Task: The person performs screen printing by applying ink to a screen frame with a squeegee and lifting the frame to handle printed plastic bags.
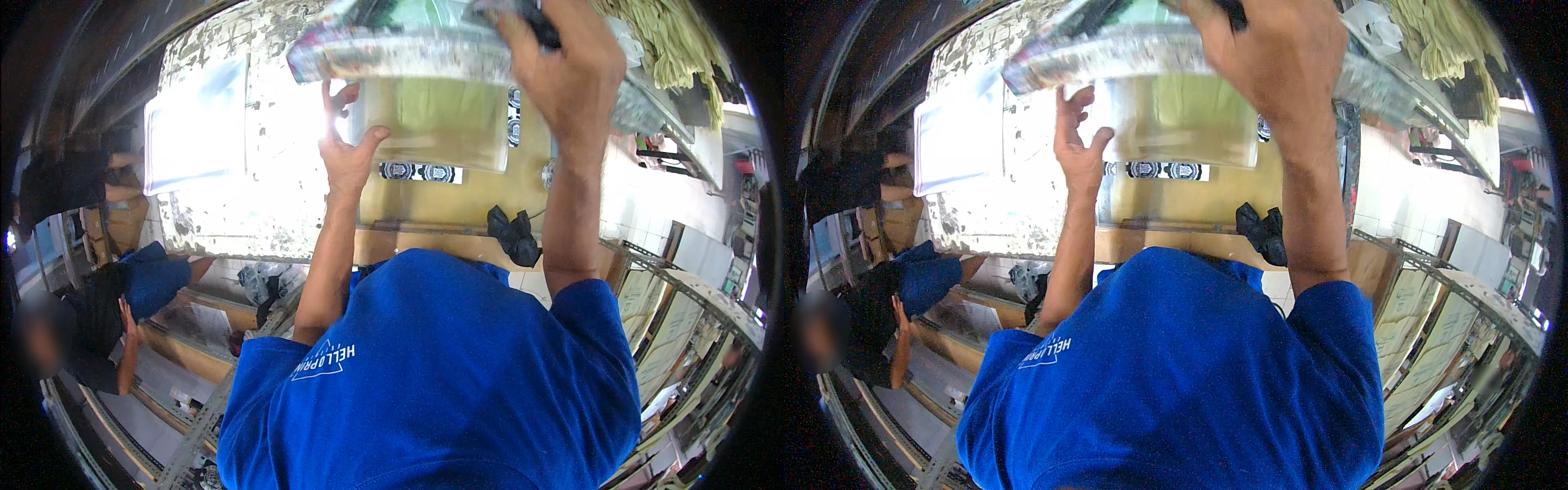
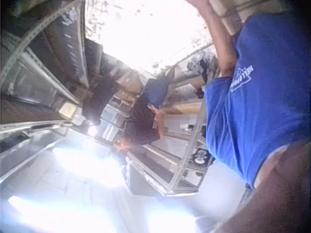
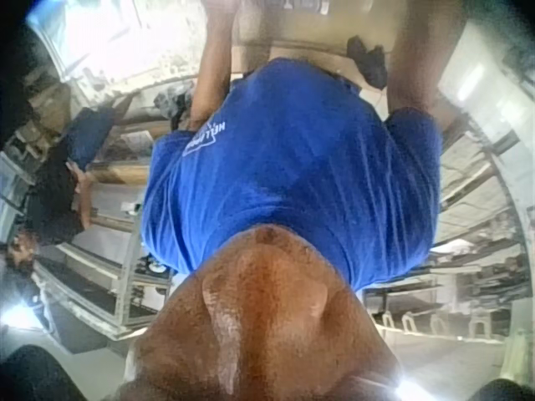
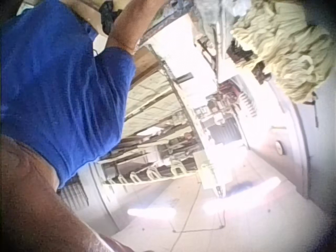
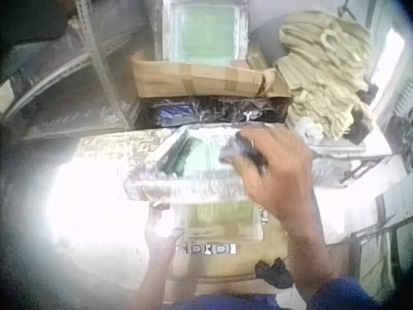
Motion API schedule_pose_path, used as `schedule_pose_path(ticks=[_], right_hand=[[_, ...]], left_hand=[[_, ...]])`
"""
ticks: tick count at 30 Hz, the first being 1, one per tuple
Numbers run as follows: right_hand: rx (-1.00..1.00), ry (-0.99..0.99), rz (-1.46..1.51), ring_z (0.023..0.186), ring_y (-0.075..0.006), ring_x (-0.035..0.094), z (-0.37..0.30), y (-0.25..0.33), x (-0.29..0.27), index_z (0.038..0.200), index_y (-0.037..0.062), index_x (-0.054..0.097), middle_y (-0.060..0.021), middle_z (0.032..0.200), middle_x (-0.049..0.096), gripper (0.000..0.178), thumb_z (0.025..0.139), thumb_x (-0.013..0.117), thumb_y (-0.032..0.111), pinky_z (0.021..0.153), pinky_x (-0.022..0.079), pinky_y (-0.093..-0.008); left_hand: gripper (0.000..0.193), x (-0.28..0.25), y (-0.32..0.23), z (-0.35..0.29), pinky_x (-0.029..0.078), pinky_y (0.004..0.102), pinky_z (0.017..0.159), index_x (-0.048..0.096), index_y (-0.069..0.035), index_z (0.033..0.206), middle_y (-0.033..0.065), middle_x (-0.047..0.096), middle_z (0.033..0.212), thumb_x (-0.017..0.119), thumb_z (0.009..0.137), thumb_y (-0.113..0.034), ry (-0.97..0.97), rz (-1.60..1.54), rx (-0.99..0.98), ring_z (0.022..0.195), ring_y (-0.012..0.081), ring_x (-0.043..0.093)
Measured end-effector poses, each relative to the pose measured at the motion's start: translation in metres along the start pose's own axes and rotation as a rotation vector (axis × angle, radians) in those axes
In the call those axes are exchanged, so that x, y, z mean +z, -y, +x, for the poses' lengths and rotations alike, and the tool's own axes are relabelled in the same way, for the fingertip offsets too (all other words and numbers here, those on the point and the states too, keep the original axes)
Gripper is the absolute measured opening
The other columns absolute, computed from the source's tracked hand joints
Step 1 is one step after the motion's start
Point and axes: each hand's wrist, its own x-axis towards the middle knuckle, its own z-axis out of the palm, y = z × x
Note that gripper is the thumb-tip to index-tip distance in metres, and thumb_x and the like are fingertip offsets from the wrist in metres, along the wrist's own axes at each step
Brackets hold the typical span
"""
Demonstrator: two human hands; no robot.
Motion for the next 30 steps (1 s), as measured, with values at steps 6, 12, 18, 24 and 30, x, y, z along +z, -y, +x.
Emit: schedule_pose_path(ticks=[6, 12, 18, 24, 30], right_hand=[[0.091, 0.228, 0.122, 0.076, -0.0288, 0.065, -0.077, 0.009, 0.003, 0.106, 0.015, 0.075, -0.0087, 0.087, 0.071, 0.033, 0.076, 0.083, 0.026, 0.069, 0.047, -0.0394], [0.528, 0.584, 0.496, 0.081, -0.0352, 0.068, -0.133, -0.024, 0.047, 0.111, 0.0155, 0.076, -0.0179, 0.094, 0.073, 0.032, 0.08, 0.079, 0.023, 0.072, 0.052, -0.0409], [0.242, 0.991, -0.028, 0.11, -0.0296, 0.056, -0.176, -0.014, 0.064, 0.138, 0.0266, 0.055, -0.0123, 0.109, 0.065, 0.073, 0.072, 0.084, 0.022, 0.091, 0.034, -0.0462], [0.281, 0.772, -0.07, 0.119, -0.0334, 0.051, -0.171, -0.047, 0.11, 0.14, 0.0261, 0.055, -0.0203, 0.123, 0.06, 0.074, 0.072, 0.082, 0.016, 0.094, 0.032, -0.0483], [0.26, 0.644, -0.114, 0.123, -0.0349, 0.052, -0.121, -0.115, 0.167, 0.139, 0.0276, 0.057, -0.0213, 0.127, 0.06, 0.071, 0.073, 0.082, 0.016, 0.094, 0.036, -0.0501]], left_hand=[[0.075, -0.005, -0.014, -0.029, 0.052, 0.0356, 0.096, 0.054, 0.005, 0.133, 0.0118, 0.067, 0.115, 0.081, 0.064, 0.012, -0.086, -0.291, -0.307, 0.107, 0.021, 0.064], [0.082, -0.017, 0.063, -0.078, 0.04, 0.0433, 0.105, 0.061, 0.002, 0.129, 0.0151, 0.059, 0.133, 0.094, 0.059, -0.026, -0.009, 0.392, 0.017, 0.123, 0.0286, 0.053], [0.086, -0.016, 0.08, -0.085, 0.027, 0.0515, 0.108, 0.065, -0.002, 0.126, 0.0188, 0.049, 0.145, 0.089, 0.058, -0.048, -0.029, 0.716, 0.142, 0.131, 0.0384, 0.041], [0.084, -0.017, 0.077, -0.089, 0.026, 0.0528, 0.109, 0.065, -0.001, 0.125, 0.0194, 0.044, 0.149, 0.086, 0.061, -0.051, -0.007, 0.743, 0.087, 0.134, 0.0406, 0.035], [0.084, -0.018, 0.073, -0.088, 0.025, 0.0524, 0.11, 0.064, -0.002, 0.128, 0.0181, 0.045, 0.148, 0.086, 0.061, -0.049, 0.008, 0.713, 0.073, 0.135, 0.0393, 0.035]])
